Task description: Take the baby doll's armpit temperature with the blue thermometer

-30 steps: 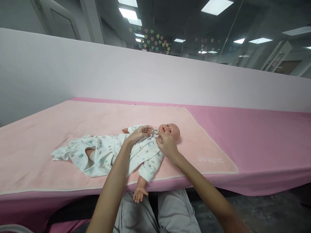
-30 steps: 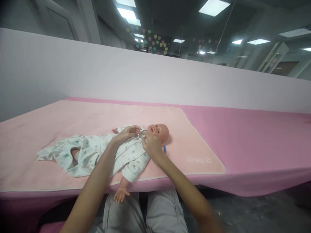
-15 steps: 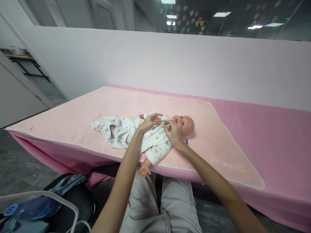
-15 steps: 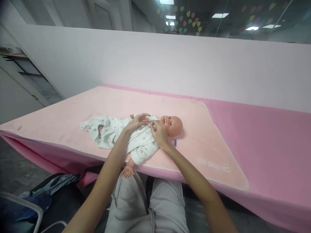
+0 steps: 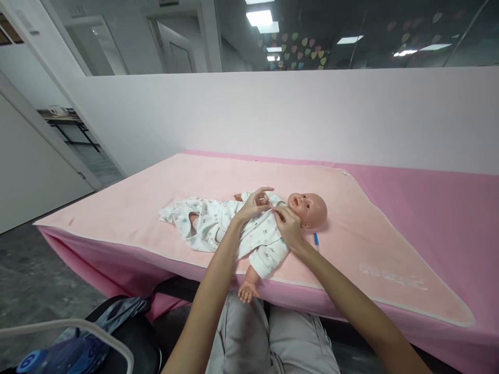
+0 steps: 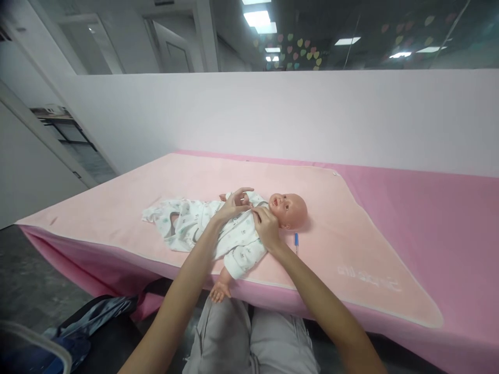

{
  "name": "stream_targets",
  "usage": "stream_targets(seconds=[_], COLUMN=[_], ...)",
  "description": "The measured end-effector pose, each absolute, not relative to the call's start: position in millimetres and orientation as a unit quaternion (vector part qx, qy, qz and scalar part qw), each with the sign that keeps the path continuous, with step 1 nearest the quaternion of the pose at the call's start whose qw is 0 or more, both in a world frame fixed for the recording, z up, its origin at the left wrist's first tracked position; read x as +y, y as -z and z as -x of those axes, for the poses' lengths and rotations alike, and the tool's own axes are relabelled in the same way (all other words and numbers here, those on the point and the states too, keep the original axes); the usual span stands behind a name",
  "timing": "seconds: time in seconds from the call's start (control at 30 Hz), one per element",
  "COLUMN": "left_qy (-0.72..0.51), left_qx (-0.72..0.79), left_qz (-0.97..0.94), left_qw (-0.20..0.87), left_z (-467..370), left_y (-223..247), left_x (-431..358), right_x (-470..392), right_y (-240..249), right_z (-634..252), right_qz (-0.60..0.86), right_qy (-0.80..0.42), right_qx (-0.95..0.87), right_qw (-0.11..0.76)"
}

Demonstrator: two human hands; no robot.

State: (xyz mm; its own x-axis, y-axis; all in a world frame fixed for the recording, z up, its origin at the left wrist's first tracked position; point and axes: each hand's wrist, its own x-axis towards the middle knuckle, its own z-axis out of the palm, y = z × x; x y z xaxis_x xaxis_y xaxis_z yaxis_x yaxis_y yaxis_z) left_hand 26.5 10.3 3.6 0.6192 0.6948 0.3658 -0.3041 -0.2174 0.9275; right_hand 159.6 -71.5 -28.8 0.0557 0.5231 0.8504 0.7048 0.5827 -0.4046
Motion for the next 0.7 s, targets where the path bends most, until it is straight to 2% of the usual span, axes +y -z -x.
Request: stream_targets(seconds=[0.23,0.53,0.7], left_qy=[-0.349,-0.406,-0.406], left_qx=[0.148,0.167,0.193], left_qz=[-0.696,-0.686,-0.725], left_qw=[0.61,0.58,0.522], left_z=[-24,-25,-24], left_y=[-5,1,1], left_x=[13,11,1], right_x=[-76,-71,-70], right_y=[34,39,39], right_z=[-158,-158,-160], right_qz=[0.448,0.475,0.479], right_qy=[0.081,0.069,0.075], right_qx=[-0.67,-0.664,-0.692], right_qw=[0.586,0.574,0.535])
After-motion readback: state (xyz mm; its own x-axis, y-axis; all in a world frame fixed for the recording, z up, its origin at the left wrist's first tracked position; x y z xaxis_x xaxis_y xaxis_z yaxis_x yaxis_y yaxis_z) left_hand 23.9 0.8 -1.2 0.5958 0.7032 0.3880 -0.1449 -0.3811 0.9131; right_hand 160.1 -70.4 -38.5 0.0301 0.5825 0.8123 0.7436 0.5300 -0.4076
